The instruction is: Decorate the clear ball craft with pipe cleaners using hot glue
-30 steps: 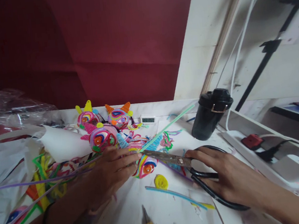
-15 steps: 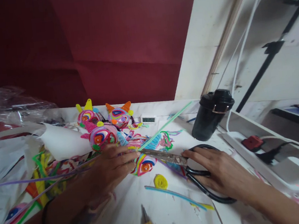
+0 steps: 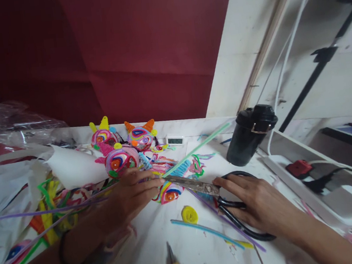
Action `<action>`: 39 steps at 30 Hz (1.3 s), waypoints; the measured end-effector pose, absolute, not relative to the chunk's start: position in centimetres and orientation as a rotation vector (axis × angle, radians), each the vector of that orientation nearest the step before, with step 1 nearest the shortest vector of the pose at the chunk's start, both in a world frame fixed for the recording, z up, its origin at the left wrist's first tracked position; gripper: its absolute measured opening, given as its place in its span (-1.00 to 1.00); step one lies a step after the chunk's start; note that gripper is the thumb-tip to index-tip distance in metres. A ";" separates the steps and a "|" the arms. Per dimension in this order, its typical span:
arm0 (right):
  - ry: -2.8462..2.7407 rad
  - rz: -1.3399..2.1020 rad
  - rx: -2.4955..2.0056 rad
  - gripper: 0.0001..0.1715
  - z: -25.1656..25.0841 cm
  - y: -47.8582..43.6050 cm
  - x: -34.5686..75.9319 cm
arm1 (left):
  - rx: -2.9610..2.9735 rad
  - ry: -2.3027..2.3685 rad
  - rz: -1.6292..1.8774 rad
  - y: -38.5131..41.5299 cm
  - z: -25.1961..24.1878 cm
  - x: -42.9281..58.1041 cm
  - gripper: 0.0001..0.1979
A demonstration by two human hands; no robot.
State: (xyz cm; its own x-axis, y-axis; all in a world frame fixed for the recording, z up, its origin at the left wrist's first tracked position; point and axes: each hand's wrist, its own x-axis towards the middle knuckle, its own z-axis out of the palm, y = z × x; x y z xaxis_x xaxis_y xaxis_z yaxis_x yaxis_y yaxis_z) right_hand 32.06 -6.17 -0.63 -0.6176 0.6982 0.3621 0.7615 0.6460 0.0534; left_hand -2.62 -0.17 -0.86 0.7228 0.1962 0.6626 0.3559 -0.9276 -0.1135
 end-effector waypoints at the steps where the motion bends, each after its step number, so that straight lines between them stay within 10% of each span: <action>1: -2.560 -0.297 -1.162 -0.55 -0.6 -6.2 32.0 | -2.694 -0.411 -1.026 0.0 -0.9 -2.4 -0.83; 39: -2.539 -0.465 -1.159 -0.63 1.0 -6.7 30.6 | -2.797 -0.573 -1.300 2.1 -0.8 -1.0 -0.72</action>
State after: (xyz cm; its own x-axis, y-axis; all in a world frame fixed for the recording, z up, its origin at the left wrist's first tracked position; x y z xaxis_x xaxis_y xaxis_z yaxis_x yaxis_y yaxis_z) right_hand 30.58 -6.75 1.05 -0.6244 0.6669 0.4067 0.7677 0.6200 0.1620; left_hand -1.00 2.05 -0.84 0.5899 0.3240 0.7397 0.3272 -0.9333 0.1478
